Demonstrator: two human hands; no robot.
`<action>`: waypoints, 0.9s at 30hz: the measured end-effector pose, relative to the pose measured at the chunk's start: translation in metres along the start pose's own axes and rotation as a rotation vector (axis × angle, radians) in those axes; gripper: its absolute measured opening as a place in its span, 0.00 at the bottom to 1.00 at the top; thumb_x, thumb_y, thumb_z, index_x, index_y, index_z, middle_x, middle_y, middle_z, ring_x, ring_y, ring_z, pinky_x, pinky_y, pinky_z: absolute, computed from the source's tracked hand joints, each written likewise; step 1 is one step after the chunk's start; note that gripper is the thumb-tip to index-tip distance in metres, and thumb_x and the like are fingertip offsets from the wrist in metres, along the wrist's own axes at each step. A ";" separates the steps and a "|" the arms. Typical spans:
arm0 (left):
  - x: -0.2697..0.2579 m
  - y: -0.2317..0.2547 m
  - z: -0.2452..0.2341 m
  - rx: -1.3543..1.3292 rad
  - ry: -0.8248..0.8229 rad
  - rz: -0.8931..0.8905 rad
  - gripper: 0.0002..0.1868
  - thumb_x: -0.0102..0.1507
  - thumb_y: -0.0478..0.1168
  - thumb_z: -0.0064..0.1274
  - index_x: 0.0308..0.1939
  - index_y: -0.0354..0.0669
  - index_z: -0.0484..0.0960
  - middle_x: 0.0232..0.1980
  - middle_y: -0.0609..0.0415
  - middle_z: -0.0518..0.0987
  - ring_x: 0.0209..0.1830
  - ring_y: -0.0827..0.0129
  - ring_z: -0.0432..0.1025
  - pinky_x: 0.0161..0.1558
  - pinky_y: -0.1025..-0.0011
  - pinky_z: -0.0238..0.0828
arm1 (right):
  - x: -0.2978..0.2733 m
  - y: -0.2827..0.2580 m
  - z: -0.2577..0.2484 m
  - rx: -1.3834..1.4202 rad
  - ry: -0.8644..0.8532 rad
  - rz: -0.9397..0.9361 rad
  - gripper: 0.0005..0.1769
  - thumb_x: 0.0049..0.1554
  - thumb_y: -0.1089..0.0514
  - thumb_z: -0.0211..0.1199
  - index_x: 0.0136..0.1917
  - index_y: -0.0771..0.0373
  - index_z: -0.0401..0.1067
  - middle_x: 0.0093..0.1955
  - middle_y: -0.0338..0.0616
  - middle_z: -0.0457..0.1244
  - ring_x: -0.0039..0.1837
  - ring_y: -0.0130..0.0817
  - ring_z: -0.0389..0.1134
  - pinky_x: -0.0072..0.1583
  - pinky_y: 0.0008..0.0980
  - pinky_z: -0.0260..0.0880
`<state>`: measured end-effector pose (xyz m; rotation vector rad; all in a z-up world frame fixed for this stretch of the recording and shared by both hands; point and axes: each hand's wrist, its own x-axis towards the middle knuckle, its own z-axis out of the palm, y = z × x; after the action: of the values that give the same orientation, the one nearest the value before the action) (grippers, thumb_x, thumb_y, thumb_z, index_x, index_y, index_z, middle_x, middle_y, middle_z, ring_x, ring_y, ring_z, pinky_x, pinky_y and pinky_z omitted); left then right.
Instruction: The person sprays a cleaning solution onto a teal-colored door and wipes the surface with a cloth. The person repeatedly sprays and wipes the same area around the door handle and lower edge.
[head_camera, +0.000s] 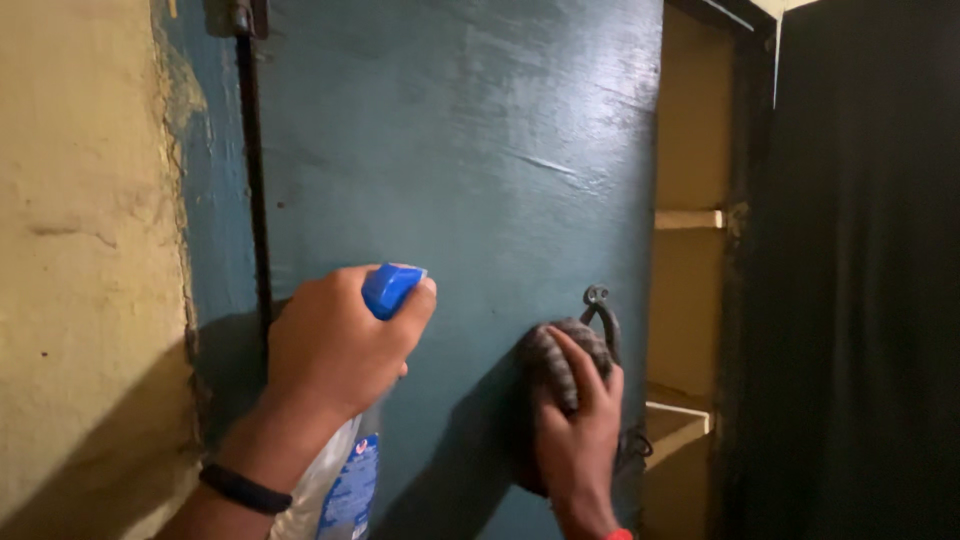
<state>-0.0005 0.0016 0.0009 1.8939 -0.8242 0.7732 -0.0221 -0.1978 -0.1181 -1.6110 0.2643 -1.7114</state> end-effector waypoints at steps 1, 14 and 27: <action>0.000 0.001 0.001 -0.017 0.006 -0.005 0.26 0.61 0.62 0.53 0.22 0.46 0.83 0.15 0.54 0.80 0.18 0.64 0.81 0.32 0.65 0.78 | -0.003 -0.007 0.002 -0.003 -0.022 -0.057 0.24 0.53 0.64 0.65 0.62 0.47 0.78 0.66 0.47 0.60 0.67 0.44 0.66 0.66 0.40 0.69; 0.000 0.005 0.002 0.015 0.014 -0.059 0.25 0.61 0.62 0.52 0.22 0.47 0.83 0.15 0.53 0.80 0.18 0.62 0.81 0.33 0.63 0.77 | -0.013 -0.002 0.002 -0.162 -0.115 -0.349 0.30 0.46 0.58 0.69 0.64 0.41 0.78 0.67 0.45 0.62 0.68 0.45 0.67 0.63 0.40 0.72; -0.001 0.010 0.004 0.011 0.012 -0.080 0.26 0.60 0.62 0.52 0.22 0.45 0.83 0.15 0.50 0.81 0.19 0.61 0.82 0.33 0.63 0.77 | -0.035 -0.025 0.033 -0.059 0.010 -0.352 0.21 0.52 0.49 0.70 0.60 0.44 0.78 0.65 0.48 0.62 0.65 0.44 0.68 0.63 0.40 0.70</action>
<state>-0.0083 -0.0052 0.0028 1.9183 -0.7335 0.7402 -0.0037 -0.1469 -0.1236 -1.7727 0.0358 -1.9900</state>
